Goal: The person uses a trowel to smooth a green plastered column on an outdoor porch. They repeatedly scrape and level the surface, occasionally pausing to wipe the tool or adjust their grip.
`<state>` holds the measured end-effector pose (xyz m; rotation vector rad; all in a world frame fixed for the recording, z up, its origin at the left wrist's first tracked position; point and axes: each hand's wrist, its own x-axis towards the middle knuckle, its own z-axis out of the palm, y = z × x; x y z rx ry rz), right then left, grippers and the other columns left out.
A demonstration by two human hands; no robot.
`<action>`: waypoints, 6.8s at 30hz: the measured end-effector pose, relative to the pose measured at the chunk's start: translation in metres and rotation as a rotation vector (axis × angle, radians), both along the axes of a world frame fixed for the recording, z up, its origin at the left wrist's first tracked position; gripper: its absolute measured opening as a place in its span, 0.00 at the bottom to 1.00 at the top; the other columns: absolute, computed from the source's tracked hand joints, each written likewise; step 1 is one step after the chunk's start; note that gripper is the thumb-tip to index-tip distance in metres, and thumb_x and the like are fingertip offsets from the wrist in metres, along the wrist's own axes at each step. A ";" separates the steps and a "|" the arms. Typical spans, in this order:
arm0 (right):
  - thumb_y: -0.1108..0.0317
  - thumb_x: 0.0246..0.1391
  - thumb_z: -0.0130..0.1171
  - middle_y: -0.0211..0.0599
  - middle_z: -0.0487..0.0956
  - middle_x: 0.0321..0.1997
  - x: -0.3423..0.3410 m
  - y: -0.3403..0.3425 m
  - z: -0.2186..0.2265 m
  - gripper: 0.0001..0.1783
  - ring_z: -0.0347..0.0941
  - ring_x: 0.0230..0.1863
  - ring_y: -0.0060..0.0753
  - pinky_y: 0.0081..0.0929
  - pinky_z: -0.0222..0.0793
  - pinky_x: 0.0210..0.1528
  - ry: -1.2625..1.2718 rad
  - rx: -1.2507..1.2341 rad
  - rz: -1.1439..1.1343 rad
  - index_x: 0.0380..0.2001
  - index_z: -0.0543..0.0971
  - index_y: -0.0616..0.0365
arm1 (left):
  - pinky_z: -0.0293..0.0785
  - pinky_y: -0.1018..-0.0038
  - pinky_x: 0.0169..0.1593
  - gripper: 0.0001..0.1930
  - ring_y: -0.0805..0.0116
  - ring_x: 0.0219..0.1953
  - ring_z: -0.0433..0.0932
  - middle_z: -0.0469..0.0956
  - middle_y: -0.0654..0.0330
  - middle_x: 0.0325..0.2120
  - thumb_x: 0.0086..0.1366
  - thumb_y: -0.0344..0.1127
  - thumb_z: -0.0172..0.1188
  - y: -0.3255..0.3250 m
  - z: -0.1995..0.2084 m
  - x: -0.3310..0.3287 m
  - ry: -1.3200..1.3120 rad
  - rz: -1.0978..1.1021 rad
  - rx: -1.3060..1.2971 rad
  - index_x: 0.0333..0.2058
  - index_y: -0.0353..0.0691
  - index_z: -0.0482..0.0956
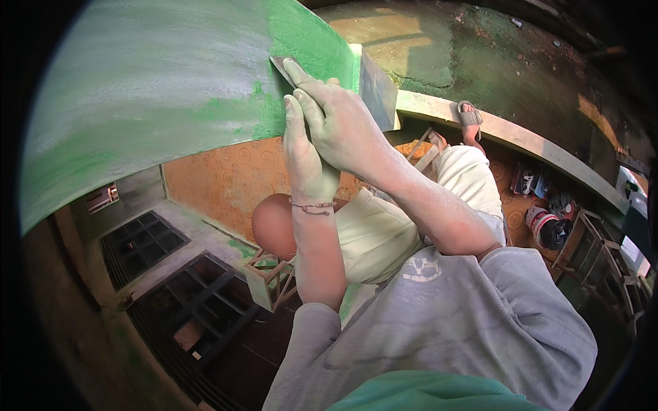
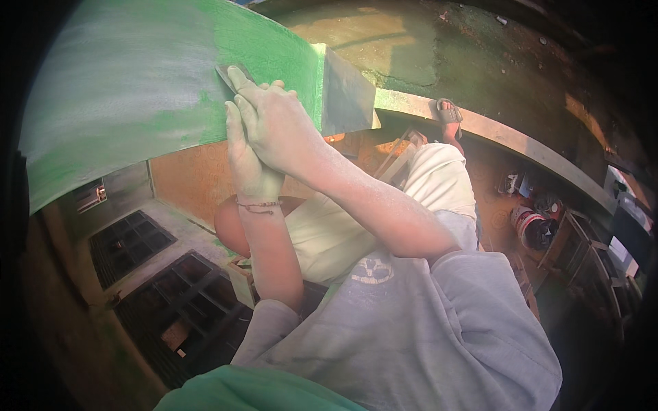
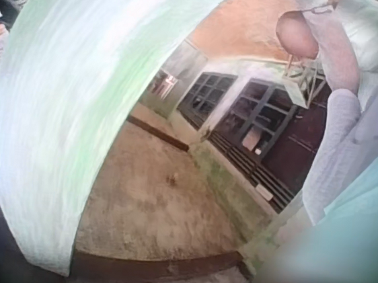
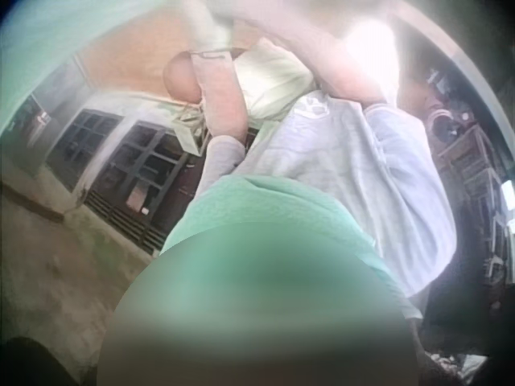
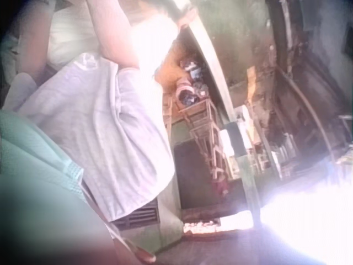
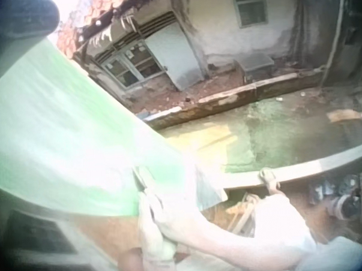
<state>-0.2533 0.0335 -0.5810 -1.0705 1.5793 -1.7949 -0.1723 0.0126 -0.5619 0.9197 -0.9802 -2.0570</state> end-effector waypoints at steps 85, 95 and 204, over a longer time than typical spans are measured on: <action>0.72 0.53 0.66 0.48 0.80 0.44 -0.021 0.018 0.019 0.16 0.80 0.48 0.52 0.41 0.78 0.49 0.260 -0.364 -0.035 0.45 0.80 0.62 | 0.56 0.37 0.75 0.22 0.47 0.61 0.75 0.72 0.54 0.48 0.60 0.43 0.72 -0.007 0.112 0.025 -0.767 -0.534 -1.876 0.49 0.43 0.77; 0.77 0.58 0.67 0.48 0.82 0.47 0.003 0.017 0.008 0.18 0.83 0.44 0.46 0.35 0.80 0.45 0.113 -0.298 -0.073 0.52 0.80 0.63 | 0.67 0.49 0.72 0.43 0.45 0.69 0.58 0.50 0.41 0.62 0.68 0.44 0.60 -0.072 0.082 0.047 -0.740 0.588 -1.940 0.68 0.31 0.41; 0.71 0.53 0.62 0.41 0.84 0.36 -0.064 -0.068 -0.011 0.18 0.82 0.37 0.44 0.39 0.81 0.40 0.391 -0.193 -0.306 0.48 0.86 0.51 | 0.66 0.41 0.67 0.55 0.41 0.72 0.58 0.46 0.34 0.71 0.60 0.56 0.60 -0.093 0.054 -0.003 -0.304 0.911 -1.672 0.76 0.37 0.39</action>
